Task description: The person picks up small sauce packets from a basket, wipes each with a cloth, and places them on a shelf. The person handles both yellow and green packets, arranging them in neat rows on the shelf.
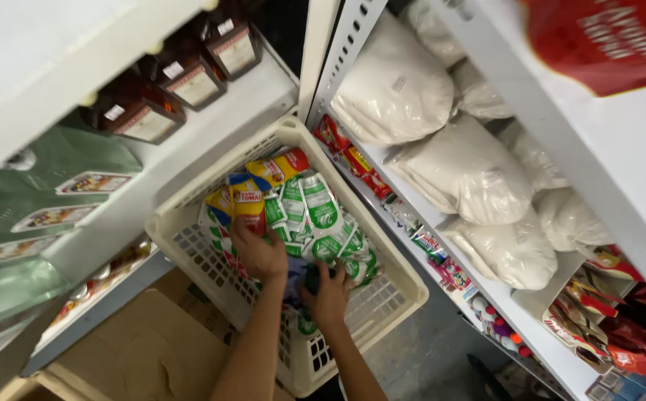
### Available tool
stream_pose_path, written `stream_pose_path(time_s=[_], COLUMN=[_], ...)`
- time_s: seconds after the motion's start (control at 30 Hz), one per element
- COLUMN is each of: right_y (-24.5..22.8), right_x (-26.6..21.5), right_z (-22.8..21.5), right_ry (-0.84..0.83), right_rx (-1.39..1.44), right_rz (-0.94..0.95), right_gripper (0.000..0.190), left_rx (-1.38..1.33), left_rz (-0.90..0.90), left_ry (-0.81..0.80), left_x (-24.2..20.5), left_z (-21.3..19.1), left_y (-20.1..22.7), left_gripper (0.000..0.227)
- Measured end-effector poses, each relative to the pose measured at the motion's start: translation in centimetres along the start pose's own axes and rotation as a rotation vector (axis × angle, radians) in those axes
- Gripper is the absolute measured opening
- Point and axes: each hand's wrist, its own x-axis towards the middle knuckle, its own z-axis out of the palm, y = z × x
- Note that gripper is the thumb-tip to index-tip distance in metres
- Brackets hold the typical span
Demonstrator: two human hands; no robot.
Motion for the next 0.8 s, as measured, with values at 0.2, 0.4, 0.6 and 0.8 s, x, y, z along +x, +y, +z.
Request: stream_pose_path(time_s=[0.2, 0.4, 0.6, 0.8], right_y=[2.2, 2.1, -1.1, 2.6], right_x=[-0.1, -0.4, -3.0, -3.7], right_z=[2.8, 2.3, -0.9, -1.5], right_ry=[-0.018, -0.069, -0.094, 0.15], right_rx=[0.024, -0.055, -0.154, 0.231], right_rz=[-0.123, -0.131, -0.013, -0.227], right_gripper=[0.053, 0.047, 0.051, 0.045], left_rx=[0.091, 0.253, 0.347, 0.106], left_rz=[0.206, 0.262, 0.161, -0.152], left_ry=[-0.109, -0.365, -0.535, -0.685], left_x=[5.5, 5.6, 5.8, 4.2], left_z=[0.8, 1.0, 0.6, -1.5], left_y=[-0.8, -3.2, -2.2, 1.7], left_gripper=[0.101, 0.111, 0.105, 0.046])
